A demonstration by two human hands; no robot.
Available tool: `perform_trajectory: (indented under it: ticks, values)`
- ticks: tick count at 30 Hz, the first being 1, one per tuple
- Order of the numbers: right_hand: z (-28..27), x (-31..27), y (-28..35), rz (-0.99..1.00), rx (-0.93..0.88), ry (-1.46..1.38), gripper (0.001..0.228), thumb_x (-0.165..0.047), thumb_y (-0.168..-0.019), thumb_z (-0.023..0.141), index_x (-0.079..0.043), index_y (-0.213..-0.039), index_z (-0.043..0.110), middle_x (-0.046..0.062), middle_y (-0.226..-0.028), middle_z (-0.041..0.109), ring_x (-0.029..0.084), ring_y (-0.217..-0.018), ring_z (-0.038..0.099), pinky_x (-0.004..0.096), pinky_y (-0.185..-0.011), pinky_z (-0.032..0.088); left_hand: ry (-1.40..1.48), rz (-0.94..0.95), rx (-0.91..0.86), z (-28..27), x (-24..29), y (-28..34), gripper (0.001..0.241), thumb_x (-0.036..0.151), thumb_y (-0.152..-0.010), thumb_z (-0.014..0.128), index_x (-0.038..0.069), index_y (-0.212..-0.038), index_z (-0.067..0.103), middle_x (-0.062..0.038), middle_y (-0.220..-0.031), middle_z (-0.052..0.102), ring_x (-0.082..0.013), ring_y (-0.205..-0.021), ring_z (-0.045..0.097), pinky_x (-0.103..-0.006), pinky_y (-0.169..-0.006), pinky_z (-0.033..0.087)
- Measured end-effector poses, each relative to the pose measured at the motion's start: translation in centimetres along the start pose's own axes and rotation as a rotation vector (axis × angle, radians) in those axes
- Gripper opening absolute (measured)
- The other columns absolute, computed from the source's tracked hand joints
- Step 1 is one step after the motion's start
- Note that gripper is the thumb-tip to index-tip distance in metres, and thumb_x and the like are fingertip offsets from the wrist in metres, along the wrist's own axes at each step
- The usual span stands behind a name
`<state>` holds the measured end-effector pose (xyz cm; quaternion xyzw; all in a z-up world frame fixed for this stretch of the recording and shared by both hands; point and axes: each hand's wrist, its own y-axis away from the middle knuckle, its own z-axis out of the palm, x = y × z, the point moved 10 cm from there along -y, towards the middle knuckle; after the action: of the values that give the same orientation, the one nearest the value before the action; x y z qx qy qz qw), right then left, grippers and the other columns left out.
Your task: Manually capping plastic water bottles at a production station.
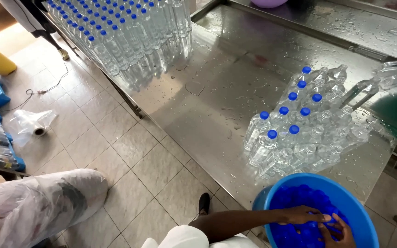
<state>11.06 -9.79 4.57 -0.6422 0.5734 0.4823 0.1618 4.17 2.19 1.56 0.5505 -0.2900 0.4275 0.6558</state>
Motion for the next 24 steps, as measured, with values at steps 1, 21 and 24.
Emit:
perform_trajectory:
  ticks: [1, 21, 24]
  values:
    - [0.0, 0.1, -0.1, -0.002, -0.002, 0.007, 0.063, -0.004, -0.1, 0.082, -0.003, -0.159, 0.06, 0.033, -0.142, 0.065, 0.051, -0.12, 0.066, 0.062, -0.083, 0.062, 0.007, 0.003, 0.001, 0.1, 0.1, -0.1, 0.096, 0.084, -0.078, 0.057, 0.018, -0.147, 0.061, -0.016, -0.167, 0.051, -0.0378, -0.146, 0.05, -0.0487, -0.074, 0.059]
    - [-0.3, -2.4, 1.3, -0.234, -0.034, 0.266, 0.051, -0.024, -0.104, 0.076, -0.006, -0.152, 0.07, 0.023, -0.15, 0.068, 0.04, -0.135, 0.063, 0.058, -0.104, 0.055, 0.224, -0.099, 0.15, -1.6, -2.6, -1.3, 0.088, 0.071, -0.069, 0.078, 0.023, -0.142, 0.067, -0.005, -0.128, 0.067, -0.0261, -0.109, 0.063, -0.0374, -0.068, 0.052]
    - [-0.7, -0.9, 0.7, -0.427, -0.004, 0.243, 0.043, -0.021, -0.106, 0.076, -0.004, -0.145, 0.076, 0.022, -0.14, 0.074, 0.037, -0.132, 0.066, 0.052, -0.103, 0.056, 0.23, -0.101, 0.13, -1.1, -3.5, -1.9, 0.099, 0.066, -0.072, 0.08, 0.014, -0.154, 0.059, -0.009, -0.121, 0.068, -0.0235, -0.084, 0.063, -0.0338, -0.054, 0.052]
